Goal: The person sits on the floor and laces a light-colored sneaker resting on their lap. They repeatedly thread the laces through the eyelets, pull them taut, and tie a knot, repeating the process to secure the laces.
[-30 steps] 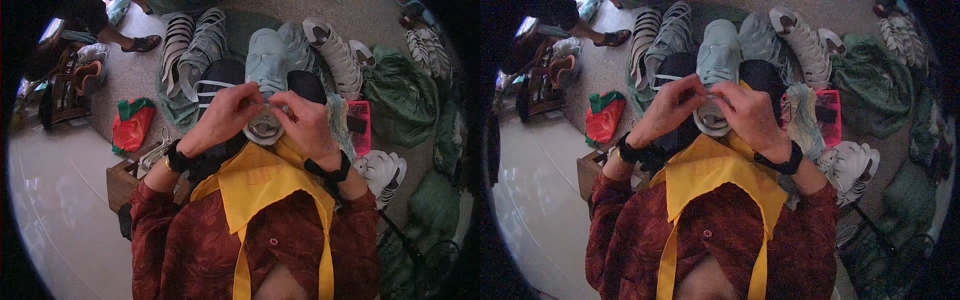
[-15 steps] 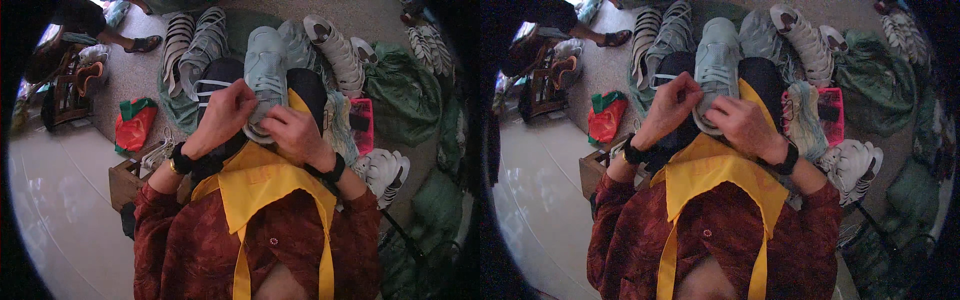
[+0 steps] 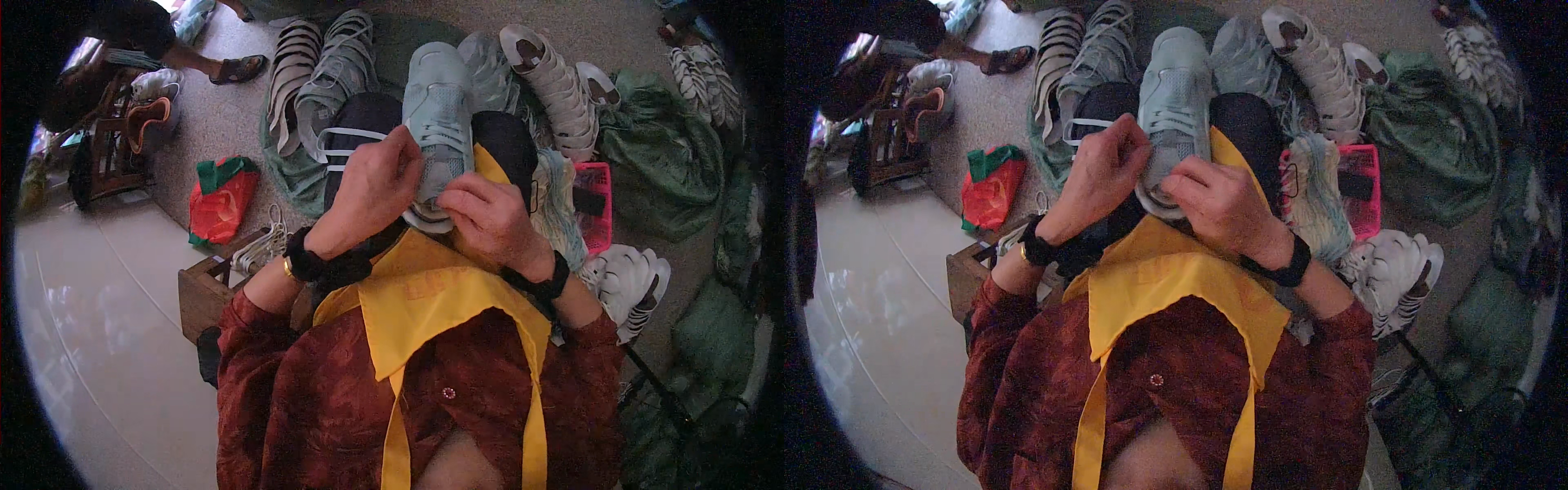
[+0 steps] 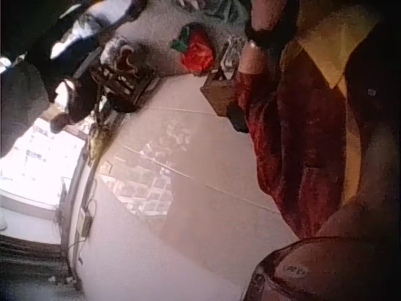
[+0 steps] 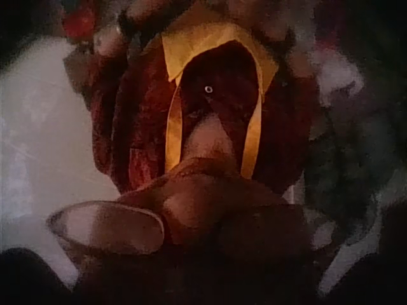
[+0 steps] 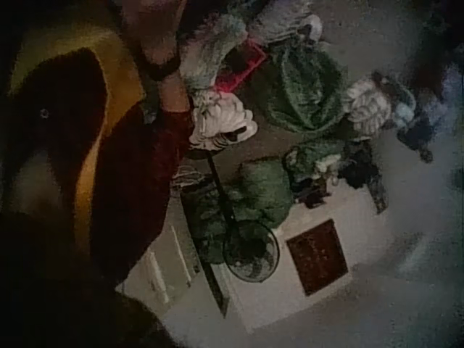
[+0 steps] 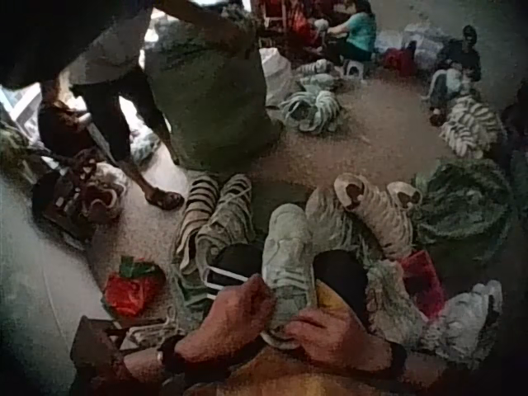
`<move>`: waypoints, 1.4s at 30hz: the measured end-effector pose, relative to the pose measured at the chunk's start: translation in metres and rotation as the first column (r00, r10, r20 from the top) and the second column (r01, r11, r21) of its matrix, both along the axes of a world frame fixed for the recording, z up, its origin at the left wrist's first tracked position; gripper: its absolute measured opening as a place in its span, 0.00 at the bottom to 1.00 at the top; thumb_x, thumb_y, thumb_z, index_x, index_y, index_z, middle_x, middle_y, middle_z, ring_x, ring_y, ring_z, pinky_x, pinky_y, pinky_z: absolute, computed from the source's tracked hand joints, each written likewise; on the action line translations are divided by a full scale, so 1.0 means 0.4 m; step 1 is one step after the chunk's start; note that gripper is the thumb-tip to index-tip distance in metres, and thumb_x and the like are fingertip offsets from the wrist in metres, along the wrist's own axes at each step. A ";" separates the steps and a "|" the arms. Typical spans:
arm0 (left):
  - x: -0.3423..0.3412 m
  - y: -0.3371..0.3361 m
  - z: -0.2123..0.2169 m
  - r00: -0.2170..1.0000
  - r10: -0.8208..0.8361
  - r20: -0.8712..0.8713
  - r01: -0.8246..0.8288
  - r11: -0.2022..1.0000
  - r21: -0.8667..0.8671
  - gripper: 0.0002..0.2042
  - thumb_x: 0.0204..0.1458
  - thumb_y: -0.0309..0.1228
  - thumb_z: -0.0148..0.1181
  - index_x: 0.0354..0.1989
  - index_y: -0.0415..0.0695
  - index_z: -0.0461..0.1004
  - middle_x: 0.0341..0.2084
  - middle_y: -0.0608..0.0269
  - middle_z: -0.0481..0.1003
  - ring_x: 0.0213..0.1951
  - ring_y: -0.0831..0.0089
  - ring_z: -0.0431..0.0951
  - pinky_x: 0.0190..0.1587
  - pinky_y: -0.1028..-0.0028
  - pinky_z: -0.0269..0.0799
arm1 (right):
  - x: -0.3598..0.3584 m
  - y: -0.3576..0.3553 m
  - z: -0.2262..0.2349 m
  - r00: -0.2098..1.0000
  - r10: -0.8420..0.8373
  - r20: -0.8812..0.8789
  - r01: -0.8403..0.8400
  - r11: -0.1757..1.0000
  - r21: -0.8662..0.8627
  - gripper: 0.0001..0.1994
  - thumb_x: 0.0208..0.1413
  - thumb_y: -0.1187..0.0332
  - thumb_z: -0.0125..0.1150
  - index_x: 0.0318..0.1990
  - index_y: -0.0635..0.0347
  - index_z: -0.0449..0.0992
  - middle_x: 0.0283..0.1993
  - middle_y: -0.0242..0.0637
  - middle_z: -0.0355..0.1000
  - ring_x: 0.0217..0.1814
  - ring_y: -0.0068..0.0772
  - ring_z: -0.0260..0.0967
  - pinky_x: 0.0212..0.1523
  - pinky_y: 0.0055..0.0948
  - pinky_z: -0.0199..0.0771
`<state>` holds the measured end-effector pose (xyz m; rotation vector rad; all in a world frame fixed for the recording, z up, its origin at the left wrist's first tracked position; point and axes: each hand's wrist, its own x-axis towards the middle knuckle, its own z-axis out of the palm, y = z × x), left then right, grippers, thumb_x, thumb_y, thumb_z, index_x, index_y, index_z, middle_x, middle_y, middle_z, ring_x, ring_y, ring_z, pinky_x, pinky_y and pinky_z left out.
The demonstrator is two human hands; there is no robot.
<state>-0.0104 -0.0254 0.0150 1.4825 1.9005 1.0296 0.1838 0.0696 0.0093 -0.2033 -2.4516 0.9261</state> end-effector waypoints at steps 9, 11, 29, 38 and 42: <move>-0.016 0.032 0.001 0.990 -0.143 0.002 0.143 0.990 0.021 0.04 0.56 0.24 0.56 0.34 0.37 0.69 0.21 0.49 0.72 0.24 0.56 0.75 0.28 0.64 0.68 | -0.009 -0.002 0.048 0.981 -0.183 0.061 0.193 0.937 -0.291 0.06 0.51 0.77 0.66 0.37 0.62 0.78 0.32 0.40 0.72 0.32 0.43 0.75 0.33 0.36 0.75; -0.022 0.034 -0.001 0.985 -0.161 0.057 0.160 0.987 0.021 0.04 0.57 0.24 0.56 0.34 0.37 0.69 0.20 0.50 0.72 0.22 0.62 0.73 0.28 0.65 0.67 | -0.018 0.010 0.034 0.950 -0.301 0.085 0.312 0.909 -0.277 0.06 0.52 0.77 0.65 0.37 0.62 0.78 0.32 0.41 0.72 0.31 0.41 0.74 0.32 0.35 0.74; -0.008 0.040 -0.014 0.992 -0.092 0.087 0.096 0.994 -0.047 0.04 0.56 0.24 0.57 0.35 0.37 0.71 0.23 0.52 0.75 0.26 0.63 0.77 0.31 0.66 0.70 | -0.052 0.055 -0.011 0.932 -0.305 0.198 0.357 0.869 -0.341 0.05 0.49 0.76 0.68 0.34 0.63 0.80 0.31 0.39 0.75 0.29 0.35 0.74 0.30 0.29 0.72; -0.017 0.032 -0.003 0.992 -0.090 0.085 0.095 0.994 -0.047 0.05 0.55 0.26 0.58 0.35 0.37 0.71 0.22 0.52 0.74 0.25 0.61 0.76 0.31 0.66 0.71 | -0.028 0.052 0.004 0.922 -0.307 0.237 0.379 0.842 -0.383 0.05 0.49 0.76 0.68 0.34 0.63 0.78 0.31 0.38 0.74 0.30 0.35 0.75 0.31 0.29 0.73; -0.014 0.035 -0.003 0.995 -0.099 0.029 0.100 0.994 -0.038 0.05 0.55 0.25 0.58 0.35 0.36 0.71 0.22 0.54 0.73 0.24 0.66 0.74 0.30 0.67 0.70 | -0.020 0.044 -0.006 0.927 -0.324 0.191 0.373 0.852 -0.366 0.05 0.50 0.76 0.68 0.34 0.64 0.78 0.31 0.37 0.75 0.29 0.32 0.75 0.30 0.27 0.73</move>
